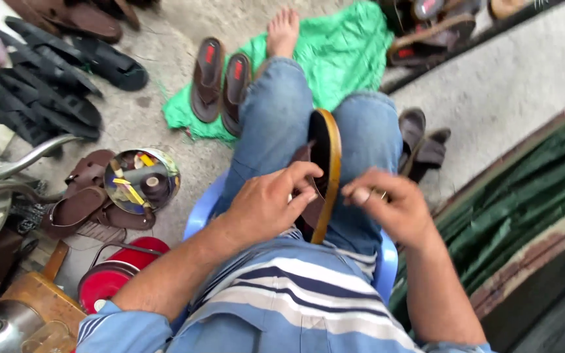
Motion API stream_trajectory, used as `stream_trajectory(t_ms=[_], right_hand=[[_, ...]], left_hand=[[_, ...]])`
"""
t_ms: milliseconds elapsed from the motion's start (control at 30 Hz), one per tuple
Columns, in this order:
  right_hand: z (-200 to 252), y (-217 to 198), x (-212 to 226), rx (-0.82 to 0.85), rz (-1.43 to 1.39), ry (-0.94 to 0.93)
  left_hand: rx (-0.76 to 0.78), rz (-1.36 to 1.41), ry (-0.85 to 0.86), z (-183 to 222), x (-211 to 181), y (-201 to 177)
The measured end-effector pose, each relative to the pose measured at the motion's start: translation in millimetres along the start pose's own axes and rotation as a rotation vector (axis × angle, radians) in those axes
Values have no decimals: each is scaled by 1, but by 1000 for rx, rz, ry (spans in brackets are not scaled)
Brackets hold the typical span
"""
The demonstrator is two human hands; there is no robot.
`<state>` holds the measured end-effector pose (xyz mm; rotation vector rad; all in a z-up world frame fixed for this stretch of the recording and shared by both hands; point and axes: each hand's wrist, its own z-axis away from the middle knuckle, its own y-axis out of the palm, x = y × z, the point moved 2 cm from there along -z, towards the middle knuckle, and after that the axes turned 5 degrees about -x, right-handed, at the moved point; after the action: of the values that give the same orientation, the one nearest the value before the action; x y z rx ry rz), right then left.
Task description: Hand-stitching the upper part of a leather sandal to its sole using a needle and thread.
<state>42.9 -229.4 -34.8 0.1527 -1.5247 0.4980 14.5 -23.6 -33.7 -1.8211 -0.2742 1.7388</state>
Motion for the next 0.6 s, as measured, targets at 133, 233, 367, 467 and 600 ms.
stream_trajectory(t_ms=[133, 233, 367, 467, 600], right_hand=[[-5, 26, 10, 15, 331, -46], [-11, 26, 7, -63, 434, 36], [-2, -63, 0, -704, 127, 511], [11, -94, 1, -826, 125, 456], [26, -125, 3, -946, 139, 322]], left_hand=[[138, 507, -414, -2, 25, 4], [142, 676, -474, -15, 27, 0], [206, 275, -201, -38, 11, -37], [371, 73, -188, -41, 12, -46], [508, 27, -191, -31, 19, -32]])
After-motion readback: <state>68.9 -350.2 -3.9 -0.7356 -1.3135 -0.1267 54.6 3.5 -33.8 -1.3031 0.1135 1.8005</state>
